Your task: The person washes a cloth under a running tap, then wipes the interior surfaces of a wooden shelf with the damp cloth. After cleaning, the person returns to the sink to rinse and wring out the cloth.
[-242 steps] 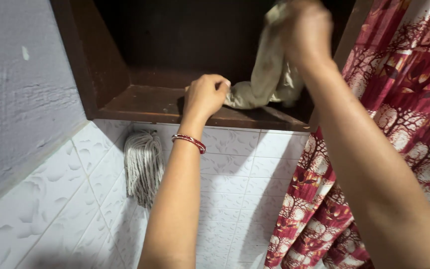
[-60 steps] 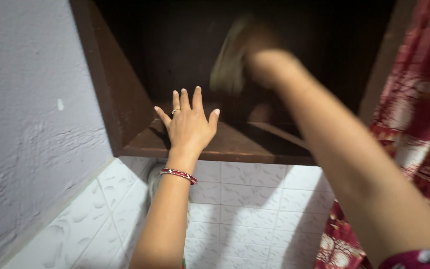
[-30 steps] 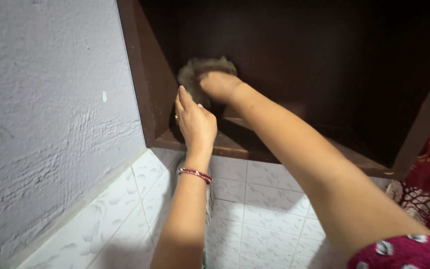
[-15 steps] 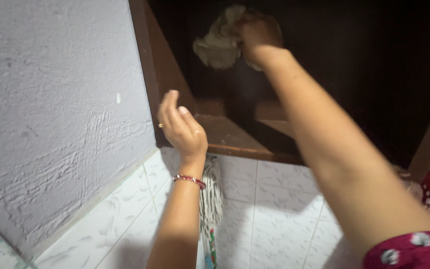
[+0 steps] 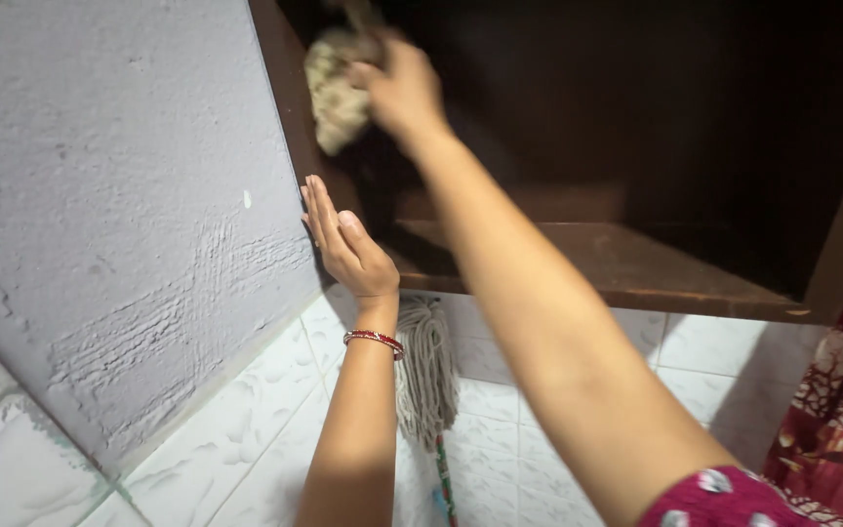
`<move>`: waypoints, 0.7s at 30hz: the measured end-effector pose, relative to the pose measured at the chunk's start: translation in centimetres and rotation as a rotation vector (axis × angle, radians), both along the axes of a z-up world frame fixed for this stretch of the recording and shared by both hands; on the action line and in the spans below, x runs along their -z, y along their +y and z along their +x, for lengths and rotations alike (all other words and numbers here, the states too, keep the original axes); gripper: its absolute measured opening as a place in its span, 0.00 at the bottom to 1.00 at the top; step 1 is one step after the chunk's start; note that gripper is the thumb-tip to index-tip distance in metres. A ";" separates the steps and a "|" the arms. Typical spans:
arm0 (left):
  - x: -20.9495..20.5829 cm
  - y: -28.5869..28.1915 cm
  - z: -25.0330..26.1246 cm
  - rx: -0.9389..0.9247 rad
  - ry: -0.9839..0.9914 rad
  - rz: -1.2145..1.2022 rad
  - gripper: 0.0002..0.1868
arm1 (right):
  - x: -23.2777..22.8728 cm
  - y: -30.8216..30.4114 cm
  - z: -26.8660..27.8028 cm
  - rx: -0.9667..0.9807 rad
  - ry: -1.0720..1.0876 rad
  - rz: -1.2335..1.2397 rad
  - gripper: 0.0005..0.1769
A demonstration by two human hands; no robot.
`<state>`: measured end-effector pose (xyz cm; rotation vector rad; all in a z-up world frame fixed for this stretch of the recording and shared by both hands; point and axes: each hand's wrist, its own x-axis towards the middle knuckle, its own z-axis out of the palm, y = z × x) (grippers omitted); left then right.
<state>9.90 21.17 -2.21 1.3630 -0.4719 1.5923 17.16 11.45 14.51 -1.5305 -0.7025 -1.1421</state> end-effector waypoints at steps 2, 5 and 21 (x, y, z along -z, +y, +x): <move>0.1 0.3 0.7 0.019 -0.018 -0.018 0.27 | 0.1 3.8 -0.7 -0.169 0.037 -0.040 0.24; 0.2 0.7 1.4 0.136 -0.075 -0.090 0.27 | 4.8 6.3 -2.2 0.298 -0.049 -0.352 0.31; 1.3 0.6 0.9 0.290 -0.204 -0.215 0.32 | 3.2 5.9 -5.2 0.238 -0.396 -0.286 0.19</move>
